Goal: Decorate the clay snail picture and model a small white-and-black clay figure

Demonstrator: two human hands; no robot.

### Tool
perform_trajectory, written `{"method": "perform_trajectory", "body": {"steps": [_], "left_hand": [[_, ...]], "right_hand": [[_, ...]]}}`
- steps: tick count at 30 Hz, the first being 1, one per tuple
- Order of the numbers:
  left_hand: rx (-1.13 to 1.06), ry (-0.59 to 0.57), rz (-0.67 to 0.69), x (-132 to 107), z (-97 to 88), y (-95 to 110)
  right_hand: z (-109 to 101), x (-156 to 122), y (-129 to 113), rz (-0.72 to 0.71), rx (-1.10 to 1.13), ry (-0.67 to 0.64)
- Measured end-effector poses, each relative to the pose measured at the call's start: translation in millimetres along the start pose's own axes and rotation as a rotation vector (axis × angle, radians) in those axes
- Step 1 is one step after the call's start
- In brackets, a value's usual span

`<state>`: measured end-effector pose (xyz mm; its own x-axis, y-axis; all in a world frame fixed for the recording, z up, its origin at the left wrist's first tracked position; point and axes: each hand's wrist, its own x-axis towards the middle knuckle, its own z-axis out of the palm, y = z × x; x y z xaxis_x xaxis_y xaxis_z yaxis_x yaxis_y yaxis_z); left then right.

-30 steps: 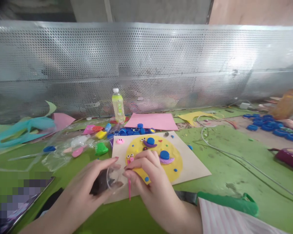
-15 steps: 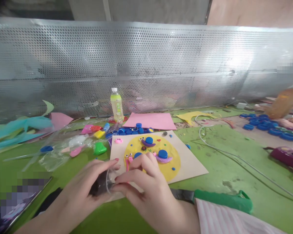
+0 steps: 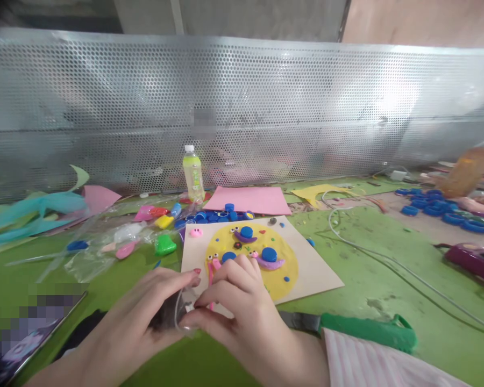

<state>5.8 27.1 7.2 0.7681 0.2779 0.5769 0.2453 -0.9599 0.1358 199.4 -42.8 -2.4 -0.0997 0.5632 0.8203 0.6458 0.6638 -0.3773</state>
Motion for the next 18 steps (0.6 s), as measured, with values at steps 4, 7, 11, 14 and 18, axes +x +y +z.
{"method": "perform_trajectory", "body": {"steps": [4,7,11,14,18], "left_hand": [[0.002,0.013,0.002,1.5,-0.1,0.0],[0.004,0.025,-0.017,2.9,0.4,0.0],[0.024,0.039,0.004,3.2,0.3,-0.2],[0.085,0.047,0.058,2.7,0.0,-0.4],[0.171,0.036,0.087,3.5,0.2,1.4]], "right_hand": [[-0.6,-1.1,-1.2,0.052,0.029,-0.015],[-0.7,-1.4,-2.3,0.068,0.039,-0.023],[-0.4,-2.1,-1.6,0.072,0.015,-0.064],[1.3,-2.9,0.3,0.074,-0.006,-0.102],[5.3,-3.5,-0.3,0.055,-0.010,-0.113]]}}
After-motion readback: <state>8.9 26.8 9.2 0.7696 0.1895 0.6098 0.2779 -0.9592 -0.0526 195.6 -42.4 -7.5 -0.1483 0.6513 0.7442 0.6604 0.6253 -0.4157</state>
